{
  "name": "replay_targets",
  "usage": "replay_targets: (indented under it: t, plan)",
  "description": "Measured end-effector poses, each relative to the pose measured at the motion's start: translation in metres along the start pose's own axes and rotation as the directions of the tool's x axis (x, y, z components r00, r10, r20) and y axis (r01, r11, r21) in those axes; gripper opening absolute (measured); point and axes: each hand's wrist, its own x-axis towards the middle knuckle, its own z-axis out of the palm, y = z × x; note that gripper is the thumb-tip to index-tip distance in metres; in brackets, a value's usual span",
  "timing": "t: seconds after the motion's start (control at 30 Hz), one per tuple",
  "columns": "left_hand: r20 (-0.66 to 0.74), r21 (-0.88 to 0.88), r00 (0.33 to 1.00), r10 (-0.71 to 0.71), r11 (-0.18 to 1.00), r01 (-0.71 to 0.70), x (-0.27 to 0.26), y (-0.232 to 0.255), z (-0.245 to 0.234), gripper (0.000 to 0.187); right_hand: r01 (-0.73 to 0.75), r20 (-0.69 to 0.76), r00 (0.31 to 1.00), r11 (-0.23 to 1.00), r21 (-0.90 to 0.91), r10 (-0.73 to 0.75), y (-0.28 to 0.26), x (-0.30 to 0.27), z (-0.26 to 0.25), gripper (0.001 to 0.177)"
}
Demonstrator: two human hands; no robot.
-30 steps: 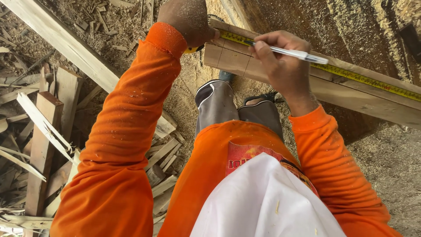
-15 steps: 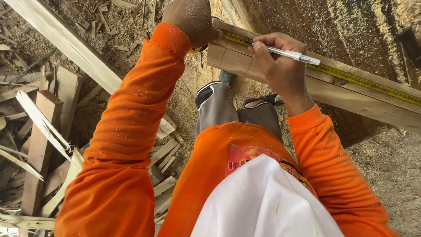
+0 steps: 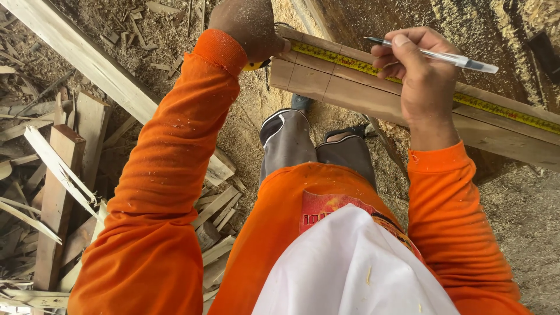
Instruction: Measuring and marking wooden planks for carpentry using a tape measure, square ruler, and pen.
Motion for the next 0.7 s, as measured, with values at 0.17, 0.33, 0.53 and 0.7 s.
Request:
replay_targets:
  t: [0.17, 0.33, 0.53, 0.7]
  plan:
    - [-0.042, 0.0, 0.998, 0.045, 0.999, -0.045, 0.003, -0.004, 0.003, 0.061, -0.016, 0.001, 1.0, 1.0, 0.008, 0.016, 0.006, -0.001, 0.005, 0.013]
    - [-0.073, 0.004, 0.995, 0.073, 0.997, -0.073, 0.003, -0.006, 0.005, 0.062, -0.013, 0.052, 0.999, 1.0, -0.028, 0.015, 0.004, 0.0, 0.032, 0.013]
    - [0.04, 0.031, 0.999, -0.019, 0.999, 0.018, 0.004, 0.0, -0.001, 0.06, 0.057, 0.145, 0.989, 0.959, -0.278, -0.017, 0.009, 0.002, 0.056, 0.014]
    - [-0.069, 0.078, 0.997, 0.017, 0.997, -0.012, 0.008, 0.002, -0.001, 0.063, -0.049, 0.067, 0.995, 0.958, -0.282, 0.071, 0.001, 0.003, 0.053, 0.016]
